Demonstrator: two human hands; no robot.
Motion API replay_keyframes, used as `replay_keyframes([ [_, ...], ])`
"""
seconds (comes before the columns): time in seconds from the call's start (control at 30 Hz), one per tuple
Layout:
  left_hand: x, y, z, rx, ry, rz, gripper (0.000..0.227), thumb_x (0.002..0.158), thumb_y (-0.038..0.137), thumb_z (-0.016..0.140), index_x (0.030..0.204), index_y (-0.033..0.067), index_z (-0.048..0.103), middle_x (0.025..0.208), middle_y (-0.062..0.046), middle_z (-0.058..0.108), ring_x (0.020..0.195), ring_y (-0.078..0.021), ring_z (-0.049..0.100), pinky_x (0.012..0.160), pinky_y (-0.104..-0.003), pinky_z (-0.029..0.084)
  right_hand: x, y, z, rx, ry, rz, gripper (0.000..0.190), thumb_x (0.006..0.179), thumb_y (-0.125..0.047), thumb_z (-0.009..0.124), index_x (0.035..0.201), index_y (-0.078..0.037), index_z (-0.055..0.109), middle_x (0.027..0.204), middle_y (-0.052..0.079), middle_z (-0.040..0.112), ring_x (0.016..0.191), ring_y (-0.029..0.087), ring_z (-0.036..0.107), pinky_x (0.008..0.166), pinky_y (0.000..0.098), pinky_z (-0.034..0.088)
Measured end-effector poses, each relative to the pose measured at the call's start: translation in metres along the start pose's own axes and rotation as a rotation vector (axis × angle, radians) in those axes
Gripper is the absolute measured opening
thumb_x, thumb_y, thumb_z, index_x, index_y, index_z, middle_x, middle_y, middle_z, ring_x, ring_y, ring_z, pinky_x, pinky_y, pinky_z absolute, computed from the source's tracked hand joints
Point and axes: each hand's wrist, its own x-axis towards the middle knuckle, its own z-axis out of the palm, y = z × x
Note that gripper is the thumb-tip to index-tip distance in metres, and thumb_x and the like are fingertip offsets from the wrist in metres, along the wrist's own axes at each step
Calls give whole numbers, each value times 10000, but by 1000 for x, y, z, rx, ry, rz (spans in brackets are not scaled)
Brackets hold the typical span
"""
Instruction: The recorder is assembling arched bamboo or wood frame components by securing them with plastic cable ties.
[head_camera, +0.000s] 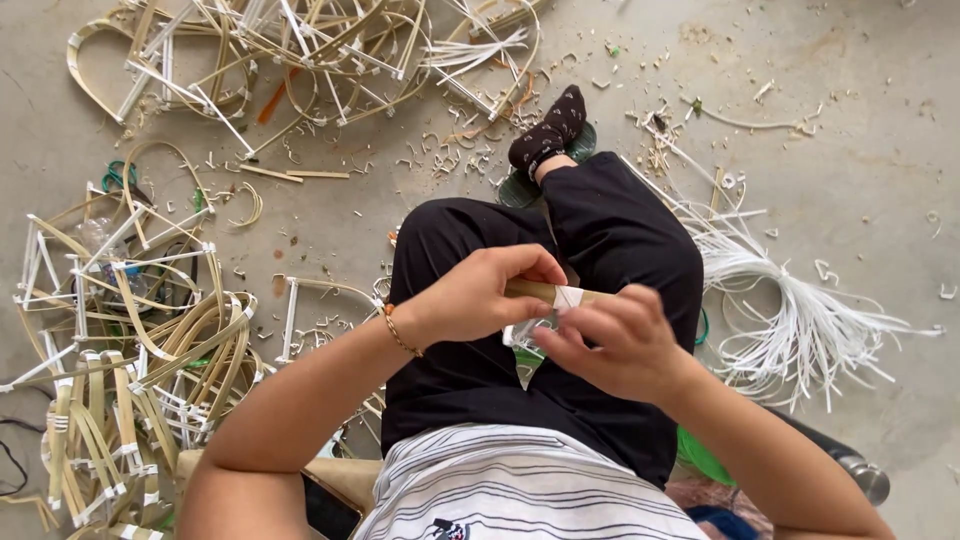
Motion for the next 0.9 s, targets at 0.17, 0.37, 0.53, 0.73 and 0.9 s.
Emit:
replay_keyframes([
  [0.17,0,-6,3,-140,-103,-116,265,882,-4,730,1122,19,621,1070,-52,730,1037,-116,707,910,-283,591,-9,-10,11,-215,141,-202,237,950,-187,833,1135,-272,711,1286,-56,553,1116,155,515,915,339,408],
  [0.37,-11,-13,8,-268,-135,-147,263,885,-49,725,1127,12,642,1079,-53,721,1063,-121,688,962,-283,575,-25,-20,4,19,76,-272,209,895,-176,781,1074,-163,673,1130,-13,699,960,148,649,819,319,435],
  [0.53,-14,-14,7,-216,-154,-120,241,893,-34,748,1115,4,661,1088,-51,718,1077,-115,684,986,-282,574,-25,-29,-3,164,55,-136,206,879,-127,791,1017,-117,638,1073,11,719,865,168,670,782,331,476],
  [0.73,-13,-11,5,-198,-150,-80,238,895,-14,743,1115,9,656,1113,-43,719,1090,-111,683,1000,-283,574,-31,-30,-1,251,69,-73,185,879,-122,783,991,-118,635,1038,21,738,841,159,675,751,332,467],
  [0.9,-10,8,3,39,-156,-25,257,895,23,740,1132,11,640,1014,-72,746,984,-159,724,895,-297,582,-30,-36,-11,478,111,195,104,945,-101,698,998,-97,609,1036,30,720,885,153,685,807,317,502],
])
